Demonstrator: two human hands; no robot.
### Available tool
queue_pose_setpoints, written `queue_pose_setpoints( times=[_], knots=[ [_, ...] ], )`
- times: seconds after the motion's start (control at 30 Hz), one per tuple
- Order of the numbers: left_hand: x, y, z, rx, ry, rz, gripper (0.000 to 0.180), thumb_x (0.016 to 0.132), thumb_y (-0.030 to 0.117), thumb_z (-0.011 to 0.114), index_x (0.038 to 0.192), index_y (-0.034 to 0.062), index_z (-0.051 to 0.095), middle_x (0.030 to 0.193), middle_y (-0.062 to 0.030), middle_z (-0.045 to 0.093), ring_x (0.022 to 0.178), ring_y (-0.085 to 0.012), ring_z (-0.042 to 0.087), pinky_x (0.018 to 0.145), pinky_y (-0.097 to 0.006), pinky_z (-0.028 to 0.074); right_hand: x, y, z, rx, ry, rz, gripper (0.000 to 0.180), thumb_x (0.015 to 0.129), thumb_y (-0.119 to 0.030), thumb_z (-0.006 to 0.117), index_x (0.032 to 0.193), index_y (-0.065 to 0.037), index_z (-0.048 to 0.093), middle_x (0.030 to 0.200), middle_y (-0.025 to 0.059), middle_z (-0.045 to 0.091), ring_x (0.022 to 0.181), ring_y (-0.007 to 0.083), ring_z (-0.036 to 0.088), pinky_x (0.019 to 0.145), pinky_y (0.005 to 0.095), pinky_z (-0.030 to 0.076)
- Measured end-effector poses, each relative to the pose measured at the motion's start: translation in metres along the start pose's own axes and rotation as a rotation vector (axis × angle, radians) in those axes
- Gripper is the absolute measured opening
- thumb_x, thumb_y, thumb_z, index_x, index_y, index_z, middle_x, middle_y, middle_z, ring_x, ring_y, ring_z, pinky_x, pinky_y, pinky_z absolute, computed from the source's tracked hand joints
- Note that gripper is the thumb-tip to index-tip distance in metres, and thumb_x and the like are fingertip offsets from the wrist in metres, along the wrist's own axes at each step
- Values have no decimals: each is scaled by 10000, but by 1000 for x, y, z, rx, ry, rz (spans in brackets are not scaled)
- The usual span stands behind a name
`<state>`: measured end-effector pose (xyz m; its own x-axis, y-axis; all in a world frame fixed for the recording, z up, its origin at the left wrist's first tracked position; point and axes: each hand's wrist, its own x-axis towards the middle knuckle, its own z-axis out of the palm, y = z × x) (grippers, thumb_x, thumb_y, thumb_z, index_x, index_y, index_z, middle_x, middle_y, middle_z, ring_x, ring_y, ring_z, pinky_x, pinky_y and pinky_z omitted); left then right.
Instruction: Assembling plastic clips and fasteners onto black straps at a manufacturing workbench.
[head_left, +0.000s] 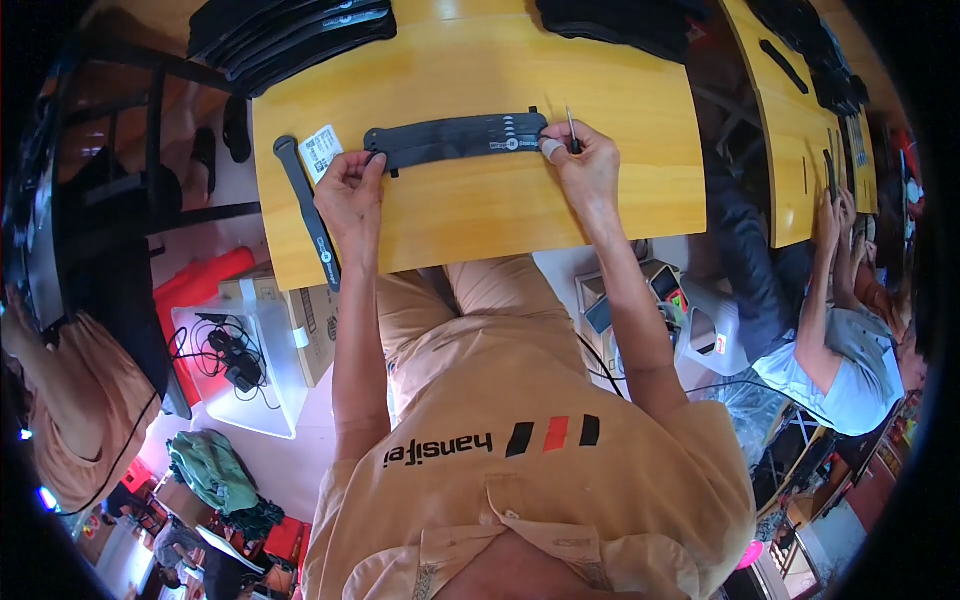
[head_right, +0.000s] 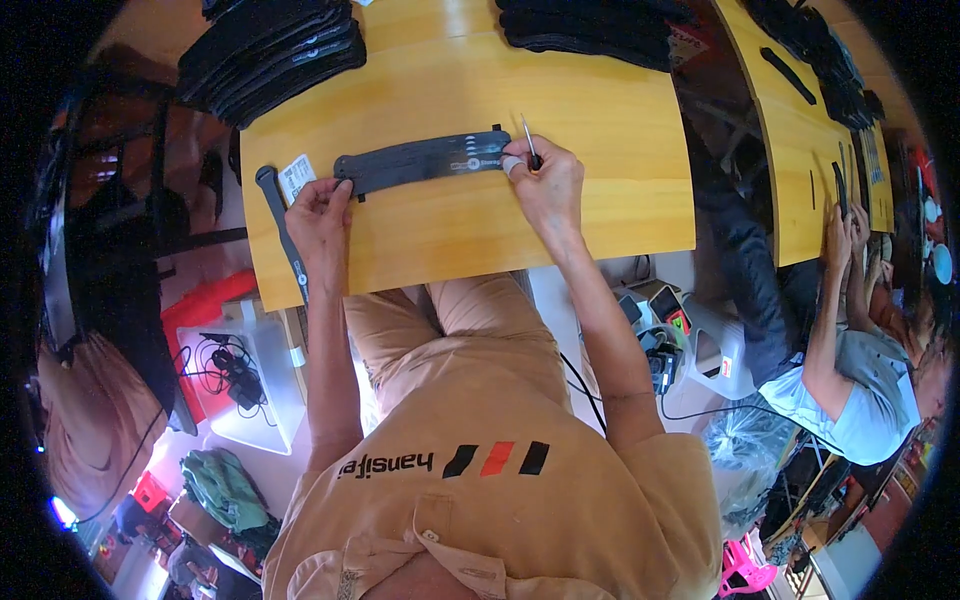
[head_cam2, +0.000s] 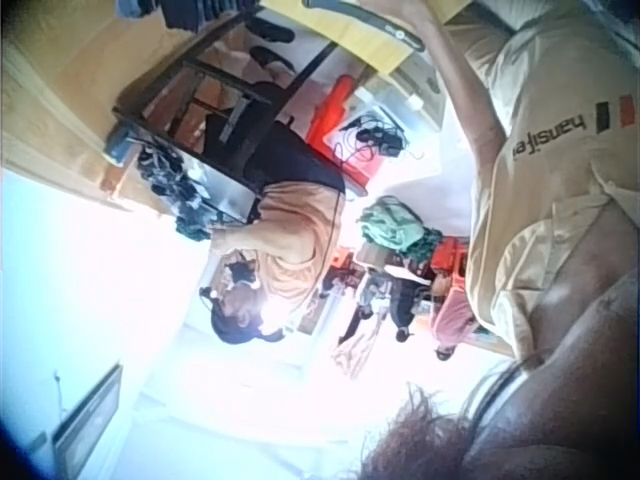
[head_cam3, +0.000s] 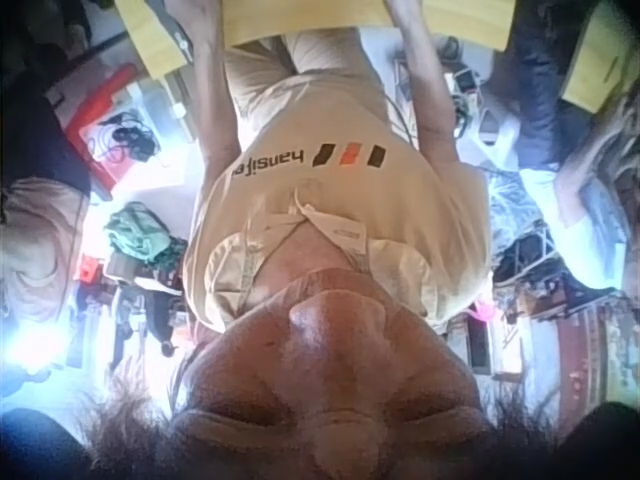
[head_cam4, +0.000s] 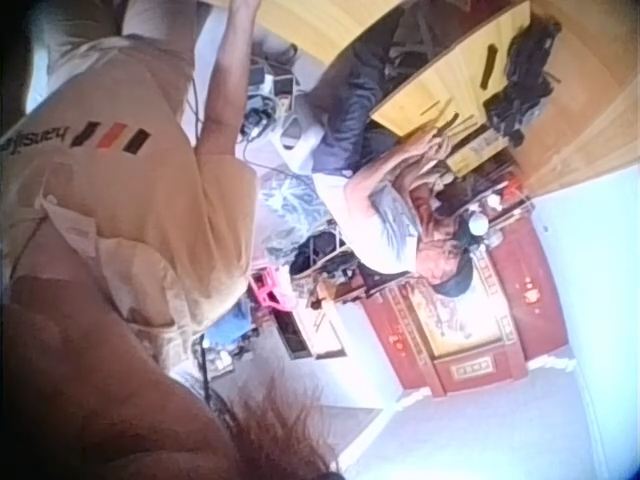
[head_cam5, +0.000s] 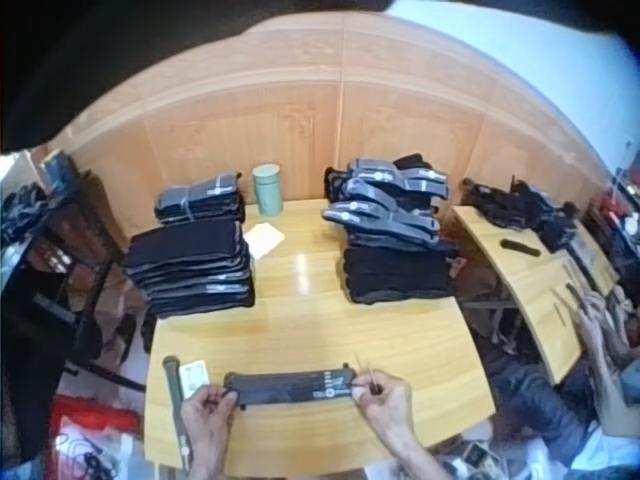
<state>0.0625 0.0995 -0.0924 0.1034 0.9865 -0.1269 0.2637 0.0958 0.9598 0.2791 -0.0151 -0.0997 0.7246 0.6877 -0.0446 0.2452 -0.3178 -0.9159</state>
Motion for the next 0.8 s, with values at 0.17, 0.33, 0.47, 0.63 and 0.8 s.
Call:
queue_pose_setpoints(
  times=[0.17, 0.33, 0.47, 0.63, 0.8],
  knots=[
    [2, -3, 0, 38, 22, 54, 116, 752, 61, 663, 792, -30, 603, 599, 0, 537, 486, -40, 436, 433, -180, 342, 0, -1, 1, -4, 4, -12, 72, 698, -33, 646, 768, -14, 647, 551, 17, 533, 507, 75, 464, 483, 226, 393],
    [1, -1, 2, 25, 10, 34, 122, 748, 59, 667, 794, -35, 603, 594, -8, 540, 470, -43, 441, 427, -182, 340, 1, 2, -1, 2, 8, -21, 70, 698, -28, 646, 765, -11, 647, 544, 11, 523, 502, 70, 456, 478, 223, 387],
    [2, -5, 2, 31, 13, 43, 114, 750, 59, 664, 788, -32, 607, 589, -7, 541, 474, -45, 439, 430, -186, 344, 1, 2, -1, 41, 15, -45, 69, 694, -31, 646, 759, -6, 647, 532, 4, 511, 494, 64, 446, 469, 222, 379],
    [4, -5, -1, 66, 30, 44, 98, 744, 46, 664, 782, -26, 609, 593, -2, 543, 480, -48, 441, 431, -191, 352, 1, 5, 3, 30, 18, -29, 64, 692, -27, 637, 753, -7, 647, 527, 7, 509, 485, 65, 442, 463, 223, 375],
    [2, -1, 2, 40, 17, 18, 91, 758, 51, 657, 783, -22, 607, 606, -4, 545, 479, -49, 444, 424, -184, 355, 0, 2, 2, 22, 17, -2, 65, 691, -25, 630, 751, -7, 648, 518, 13, 505, 478, 68, 440, 463, 225, 372]
  ],
)
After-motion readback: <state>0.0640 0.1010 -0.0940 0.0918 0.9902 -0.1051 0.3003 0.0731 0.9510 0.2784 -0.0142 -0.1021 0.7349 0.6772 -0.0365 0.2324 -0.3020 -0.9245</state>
